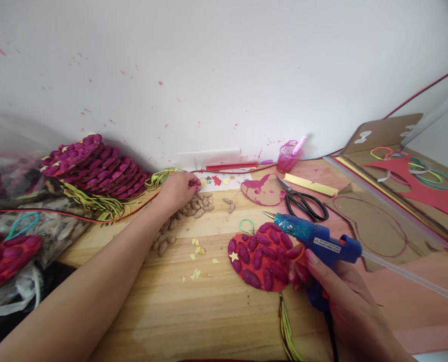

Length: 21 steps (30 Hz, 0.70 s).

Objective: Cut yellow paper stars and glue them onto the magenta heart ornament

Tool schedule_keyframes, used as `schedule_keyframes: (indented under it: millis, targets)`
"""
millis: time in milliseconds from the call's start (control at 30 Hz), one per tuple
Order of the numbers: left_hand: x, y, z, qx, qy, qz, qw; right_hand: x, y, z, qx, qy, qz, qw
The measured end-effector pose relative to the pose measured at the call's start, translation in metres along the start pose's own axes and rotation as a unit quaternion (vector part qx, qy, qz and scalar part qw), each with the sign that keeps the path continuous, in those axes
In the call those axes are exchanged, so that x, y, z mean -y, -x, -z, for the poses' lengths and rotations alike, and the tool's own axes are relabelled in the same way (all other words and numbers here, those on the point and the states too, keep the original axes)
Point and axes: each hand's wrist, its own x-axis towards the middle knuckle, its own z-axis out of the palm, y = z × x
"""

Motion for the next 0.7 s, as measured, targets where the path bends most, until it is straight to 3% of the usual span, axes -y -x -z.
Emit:
schedule_keyframes:
  millis: [700]
  targets:
    - [0.003, -0.012, -0.011, -0.014, 0.121, 0.012, 0.992, -0.001, -0.001, -0.001, -0.026, 0.001, -0.022, 0.999]
